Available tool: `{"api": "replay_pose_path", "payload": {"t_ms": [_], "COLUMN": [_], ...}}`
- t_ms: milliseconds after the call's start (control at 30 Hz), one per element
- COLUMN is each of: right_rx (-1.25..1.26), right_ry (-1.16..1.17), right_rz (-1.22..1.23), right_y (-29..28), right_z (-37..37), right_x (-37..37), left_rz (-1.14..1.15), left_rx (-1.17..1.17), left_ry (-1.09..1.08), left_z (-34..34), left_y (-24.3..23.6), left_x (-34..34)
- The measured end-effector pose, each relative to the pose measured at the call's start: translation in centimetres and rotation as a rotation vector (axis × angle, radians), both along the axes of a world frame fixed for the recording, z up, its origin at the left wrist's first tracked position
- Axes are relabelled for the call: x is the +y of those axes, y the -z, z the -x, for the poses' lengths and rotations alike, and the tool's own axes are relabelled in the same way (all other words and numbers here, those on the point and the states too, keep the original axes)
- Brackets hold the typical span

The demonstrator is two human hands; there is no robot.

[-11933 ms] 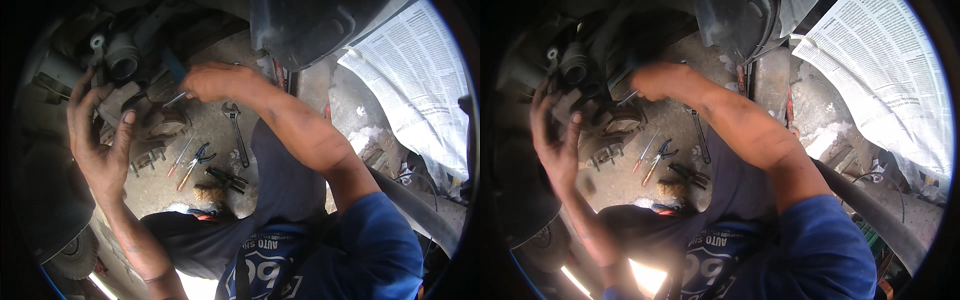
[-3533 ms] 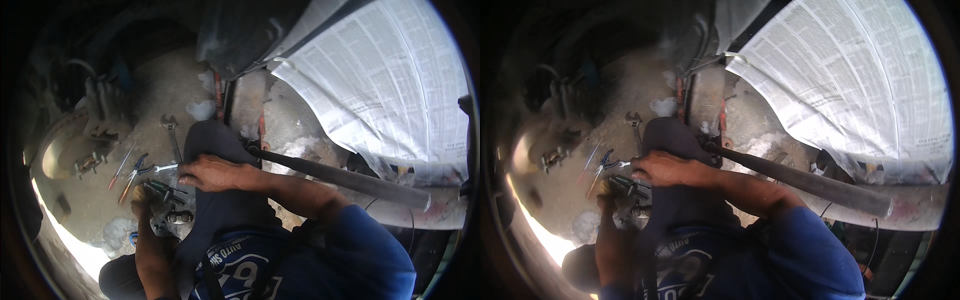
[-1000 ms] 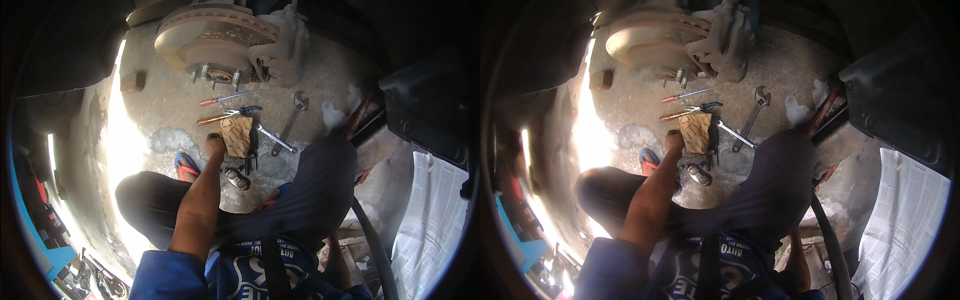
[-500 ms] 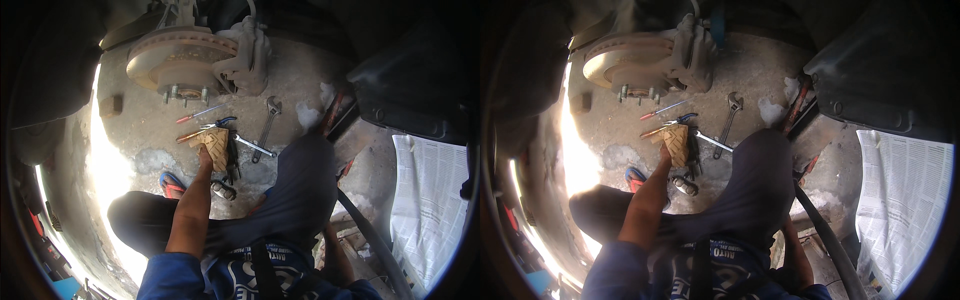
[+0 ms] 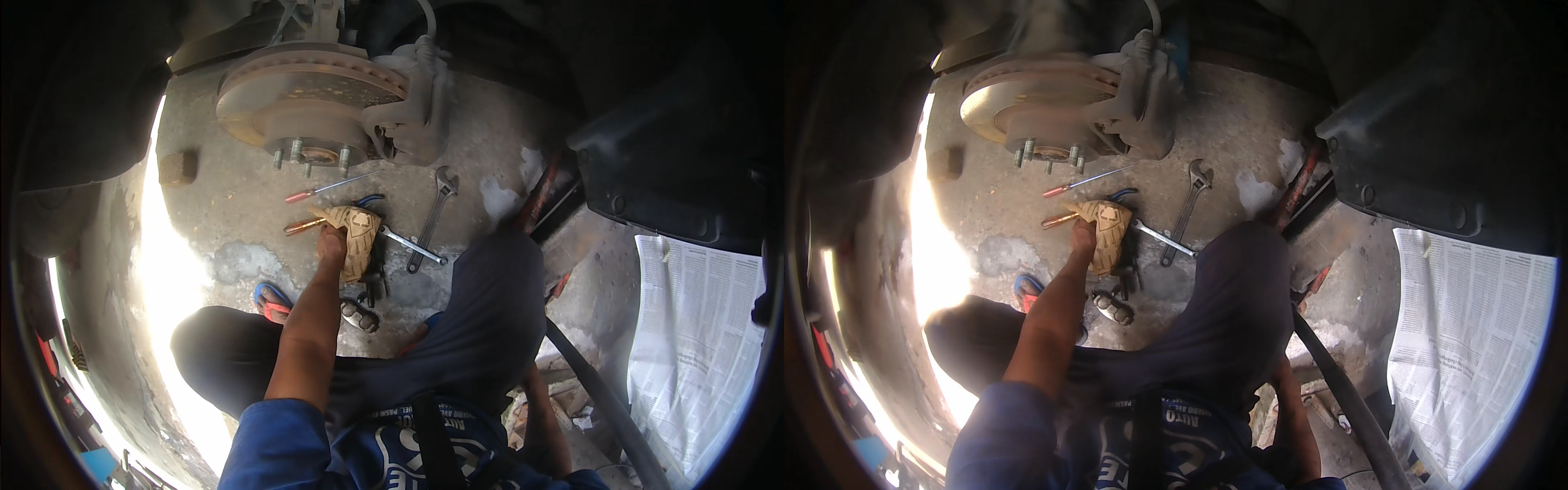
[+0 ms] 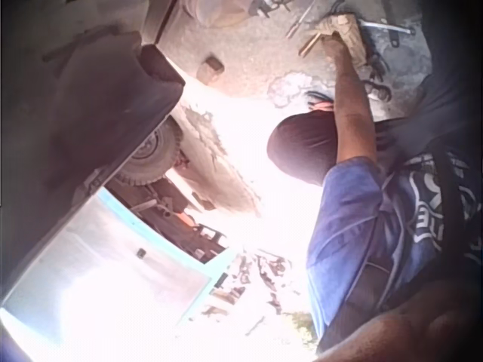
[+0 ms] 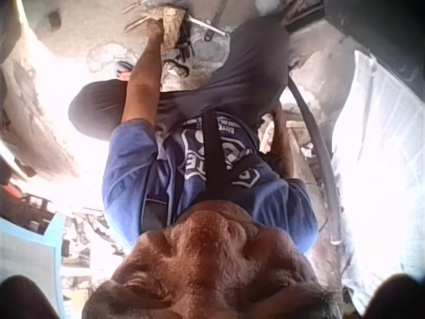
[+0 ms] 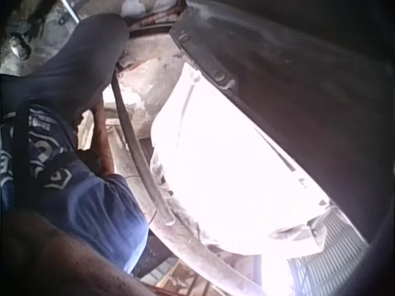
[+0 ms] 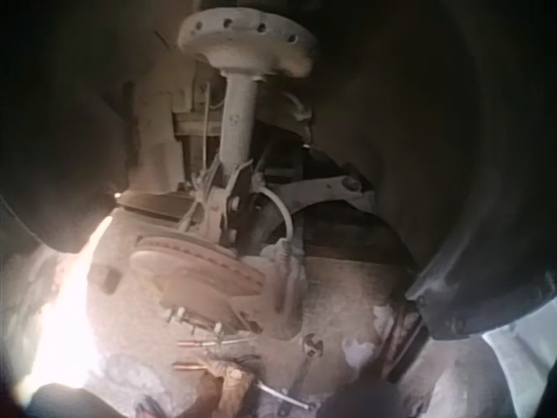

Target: The person works on a car's brake assembly, using a wrench and pliers to remove and install components near the brake caliper and rotor. The person also wipes parts with a cloth and adjusts bolts while seated on the floor.

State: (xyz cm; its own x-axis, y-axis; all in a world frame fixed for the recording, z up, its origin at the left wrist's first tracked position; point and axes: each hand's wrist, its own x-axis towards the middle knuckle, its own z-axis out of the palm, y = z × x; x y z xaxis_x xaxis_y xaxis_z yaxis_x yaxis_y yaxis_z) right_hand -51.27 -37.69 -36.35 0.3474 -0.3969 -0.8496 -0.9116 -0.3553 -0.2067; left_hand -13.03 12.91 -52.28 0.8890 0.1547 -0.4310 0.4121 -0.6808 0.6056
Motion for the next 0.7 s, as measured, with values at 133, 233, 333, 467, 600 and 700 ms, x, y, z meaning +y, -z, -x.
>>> {"api": "replay_pose_path", "payload": {"t_ms": [133, 233, 333, 467, 600, 700], "right_rx": [0.003, 0.012, 0.011, 0.005, 0.010, 0.020], "right_ry": [0.013, -0.022, -0.058, -0.083, -0.107, -0.131], "right_rz": [0.018, 0.016, 0.013, 0.023, 0.039, 0.051], "right_y": [-0.7, -1.0, -1.2, -1.8, -2.6, -3.0], "right_z": [0.8, 0.3, -0.1, -0.6, -0.5, -0.7], "right_x": [0.1, -0.6, -1.1, -1.8, -1.8, -2.0], "left_rz": [0.074, -0.005, -0.227, -0.416, -0.262, -0.004], "left_rx": [-0.030, 0.029, 0.074, 0.005, -0.286, -0.262], "left_ry": [-0.194, -0.483, -0.432, -0.511, 0.018, -0.230], "left_z": [-1.1, 0.2, 2.2, 4.7, 6.8, 7.0], "left_y": [-3.3, -4.0, -4.2, -9.0, -8.6, -5.5], "left_x": [-2.0, 0.9, 3.4, -0.1, -5.3, -8.0]}}
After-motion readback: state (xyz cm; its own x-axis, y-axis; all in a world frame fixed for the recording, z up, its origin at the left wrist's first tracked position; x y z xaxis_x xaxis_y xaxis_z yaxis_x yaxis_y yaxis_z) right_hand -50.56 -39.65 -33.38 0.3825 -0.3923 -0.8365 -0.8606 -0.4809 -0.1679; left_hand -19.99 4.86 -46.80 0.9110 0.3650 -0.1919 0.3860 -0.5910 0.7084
